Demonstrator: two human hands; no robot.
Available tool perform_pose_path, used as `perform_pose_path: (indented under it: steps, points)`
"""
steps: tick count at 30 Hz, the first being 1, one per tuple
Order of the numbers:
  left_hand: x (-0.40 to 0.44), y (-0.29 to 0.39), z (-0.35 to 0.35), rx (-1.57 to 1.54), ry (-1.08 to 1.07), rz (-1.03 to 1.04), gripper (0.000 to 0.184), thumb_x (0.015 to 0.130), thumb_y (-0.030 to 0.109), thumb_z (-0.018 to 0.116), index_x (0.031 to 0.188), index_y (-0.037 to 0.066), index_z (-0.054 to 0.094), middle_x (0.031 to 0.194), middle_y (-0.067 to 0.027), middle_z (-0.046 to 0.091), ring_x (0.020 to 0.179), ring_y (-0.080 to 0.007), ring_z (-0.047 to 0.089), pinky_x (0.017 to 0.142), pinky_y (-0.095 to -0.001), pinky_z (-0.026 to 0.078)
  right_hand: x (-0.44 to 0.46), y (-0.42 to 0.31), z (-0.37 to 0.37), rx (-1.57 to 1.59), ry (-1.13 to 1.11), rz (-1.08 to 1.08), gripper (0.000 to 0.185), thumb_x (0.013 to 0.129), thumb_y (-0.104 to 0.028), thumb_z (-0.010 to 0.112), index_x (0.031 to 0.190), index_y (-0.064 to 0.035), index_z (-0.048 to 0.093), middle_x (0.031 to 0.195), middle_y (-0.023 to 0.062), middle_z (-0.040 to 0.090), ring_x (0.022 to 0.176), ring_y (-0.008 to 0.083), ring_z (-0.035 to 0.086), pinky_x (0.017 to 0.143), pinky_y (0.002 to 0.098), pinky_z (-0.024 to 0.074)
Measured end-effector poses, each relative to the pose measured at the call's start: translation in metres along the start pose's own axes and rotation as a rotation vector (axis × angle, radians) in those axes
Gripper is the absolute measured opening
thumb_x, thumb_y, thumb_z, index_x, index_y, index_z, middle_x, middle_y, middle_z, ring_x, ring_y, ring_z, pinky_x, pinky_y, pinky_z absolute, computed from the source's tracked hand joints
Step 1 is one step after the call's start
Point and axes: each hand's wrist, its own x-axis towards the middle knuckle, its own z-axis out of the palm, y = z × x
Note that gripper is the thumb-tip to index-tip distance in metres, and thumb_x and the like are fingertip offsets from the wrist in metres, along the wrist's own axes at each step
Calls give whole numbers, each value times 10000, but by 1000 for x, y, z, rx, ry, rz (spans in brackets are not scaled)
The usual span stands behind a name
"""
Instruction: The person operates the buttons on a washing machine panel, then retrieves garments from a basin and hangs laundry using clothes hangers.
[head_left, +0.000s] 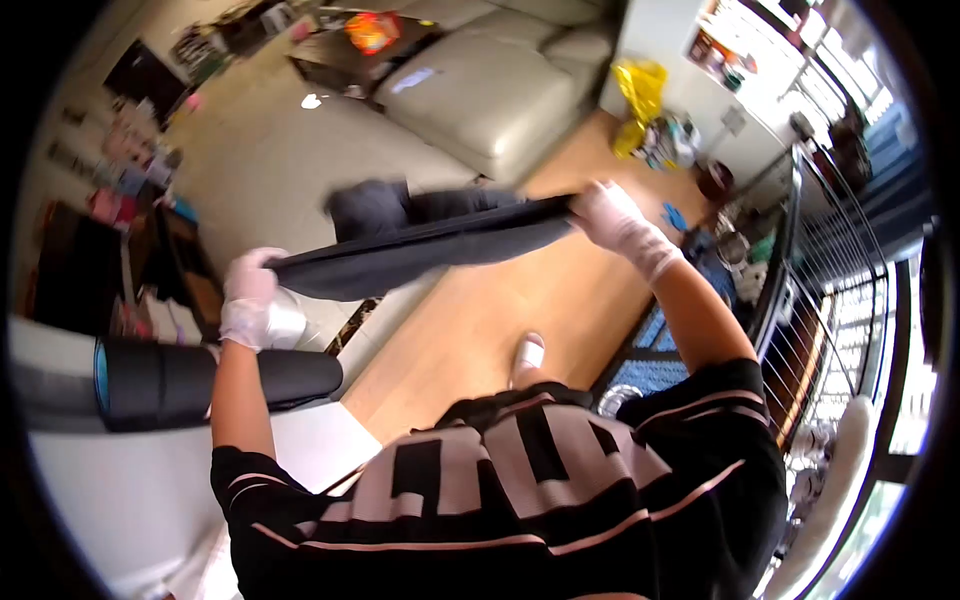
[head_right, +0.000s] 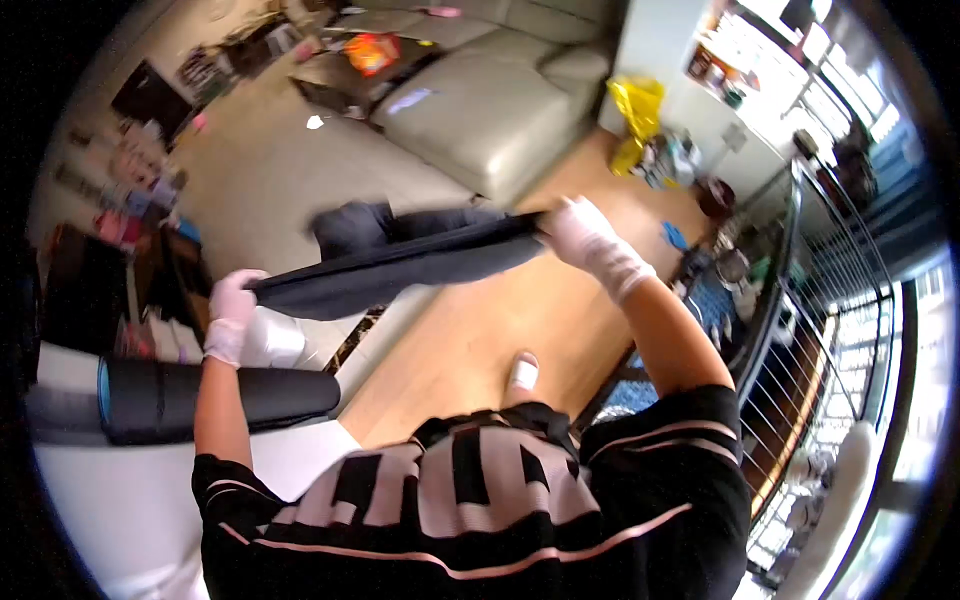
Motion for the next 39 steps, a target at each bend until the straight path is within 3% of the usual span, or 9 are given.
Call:
perform_pose_path:
  steps: [2,4,5,10,18,28,31,36,39]
  points:
    - [73,25,-3,-18,50,47,414,669,-95,404,939,18,696,927,-134,698,936,-227,656,875,-296,480,47,30,-12,63,459,-246,143,762,-229,582,702,-117,647,735,81,624,738,274,612,666,380,491]
    - [112,75,19,-219,-25,155,449,655,-108,365,955,-8,684,938,-123,695,934,-217,648,897,-298,472,32,52,-26,70,593,-279,114,643,-219,595,687,-119,628,743,39,612,777,244,592,731,373,475]
    - [137,92,22,-332,-52,178,465,635,-116,361,960,-16,679,953,-121,688,947,-213,638,918,-303,460,28,64,-31,95,564,-256,106,712,-231,609,757,-142,646,853,13,619,985,205,545,890,354,423]
    - [165,213,23,-1040,-272,82,436,589,-126,409,903,-13,689,1038,-162,661,1056,-246,594,995,-327,410,5,145,-10,183,549,44,159,769,-243,643,855,-109,651,959,11,635,1115,282,496,963,435,382]
    - [237,422,65,-187,-932,680,510,682,-180,366,1029,8,690,1094,-209,649,1013,-268,624,943,-284,432,33,312,26,157,539,439,177,757,-285,640,842,-132,665,941,9,648,1081,235,528,909,396,422]
    - [440,580,161,-259,-781,835,578,673,-179,351,1159,-3,610,1150,-167,633,1094,-255,602,994,-285,418,53,541,10,373,537,602,157,698,-241,695,799,-120,703,784,83,668,845,292,619,743,402,507]
    - [470,655,164,-204,-582,1034,597,678,-179,348,1201,-9,580,1204,-149,610,1091,-241,605,997,-276,415,57,589,8,588,274,731,220,739,-264,695,888,-102,695,809,114,672,841,334,624,735,403,506]
    - [517,731,217,-751,-701,630,548,720,-186,359,1195,-25,582,1080,-126,655,985,-179,623,946,-281,450,74,728,10,1085,-51,527,350,862,-300,654,1071,-20,656,983,126,683,925,201,625,849,329,471]
    - [544,783,242,-840,-498,566,498,717,-178,371,1148,-55,589,995,-134,662,927,-187,631,901,-297,472,91,876,25,1064,300,314,329,863,-280,659,1068,-23,656,973,97,680,919,171,620,829,293,479]
